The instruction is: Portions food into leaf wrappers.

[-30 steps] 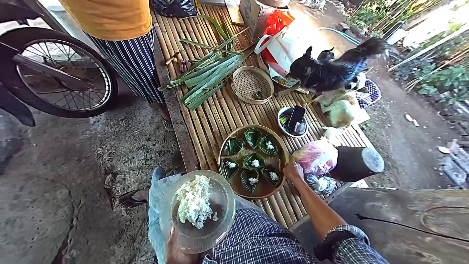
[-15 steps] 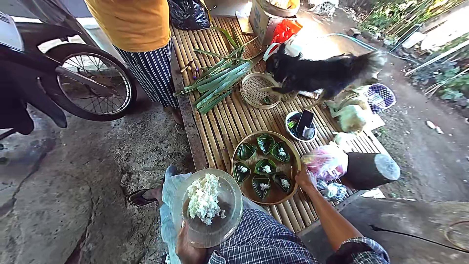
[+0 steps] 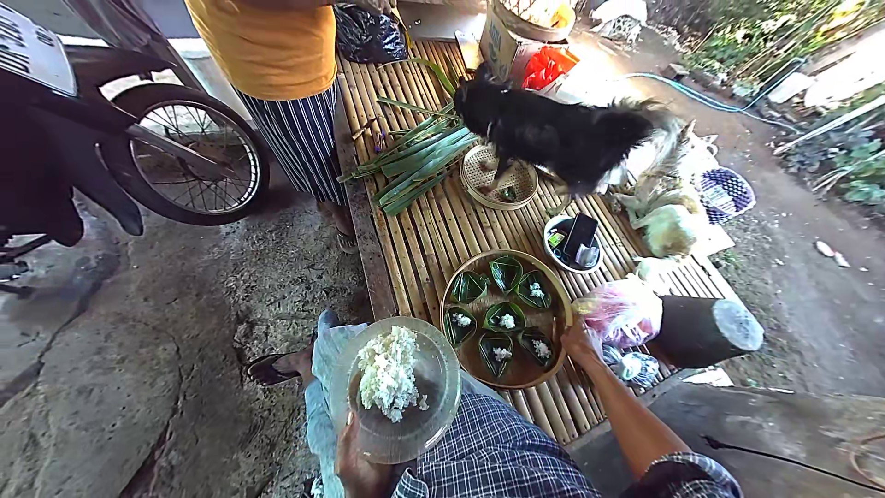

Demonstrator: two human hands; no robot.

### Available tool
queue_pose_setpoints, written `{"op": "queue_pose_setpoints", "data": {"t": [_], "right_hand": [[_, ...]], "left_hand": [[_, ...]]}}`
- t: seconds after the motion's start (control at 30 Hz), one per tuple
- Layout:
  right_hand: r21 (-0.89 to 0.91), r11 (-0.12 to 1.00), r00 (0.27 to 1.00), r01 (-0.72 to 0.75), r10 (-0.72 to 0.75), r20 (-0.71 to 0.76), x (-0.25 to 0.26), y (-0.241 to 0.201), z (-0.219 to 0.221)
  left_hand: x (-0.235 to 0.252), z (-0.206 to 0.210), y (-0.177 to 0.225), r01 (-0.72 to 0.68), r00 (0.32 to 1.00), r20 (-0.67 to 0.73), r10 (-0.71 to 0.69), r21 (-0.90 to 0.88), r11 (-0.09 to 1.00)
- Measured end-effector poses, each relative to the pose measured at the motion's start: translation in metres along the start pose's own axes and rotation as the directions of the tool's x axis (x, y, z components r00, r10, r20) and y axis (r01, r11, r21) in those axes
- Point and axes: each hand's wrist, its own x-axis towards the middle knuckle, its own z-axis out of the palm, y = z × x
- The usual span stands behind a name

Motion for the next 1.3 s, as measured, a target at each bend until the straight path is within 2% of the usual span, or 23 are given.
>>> {"op": "queue_pose_setpoints", "data": {"t": [0.23, 0.53, 0.77, 1.0, 1.2, 1.3], "right_hand": [[0.003, 1.000, 1.000, -0.001, 0.001, 0.001, 0.000, 0.000, 0.001], [0.031, 0.999, 1.000, -0.020, 0.020, 0.006, 0.000, -0.002, 0.001], [0.031, 0.999, 0.999, -0.038, 0.038, 0.002, -0.002, -0.005, -0.001], [0.053, 0.998, 0.999, -0.046, 0.045, 0.014, -0.001, -0.016, 0.000], [0.083, 0.993, 0.996, -0.083, 0.079, 0.047, -0.004, -0.035, 0.008], [0.114, 0.985, 0.991, -0.128, 0.122, 0.057, -0.008, -0.038, 0.015]], "left_hand": [[0.003, -0.004, -0.003, -0.027, 0.998, 0.063, 0.028, -0.013, 1.000], [0.001, -0.004, -0.005, -0.021, 1.000, -0.004, 0.020, -0.029, 0.999], [0.001, -0.011, -0.008, -0.020, 1.000, 0.005, 0.020, -0.005, 1.000], [-0.001, 0.000, -0.005, -0.006, 0.999, -0.038, 0.005, -0.025, 1.000], [0.003, -0.006, -0.005, -0.016, 0.999, 0.041, 0.016, 0.010, 1.000], [0.003, -0.006, -0.006, -0.015, 0.999, 0.035, 0.015, 0.012, 1.000]]}}
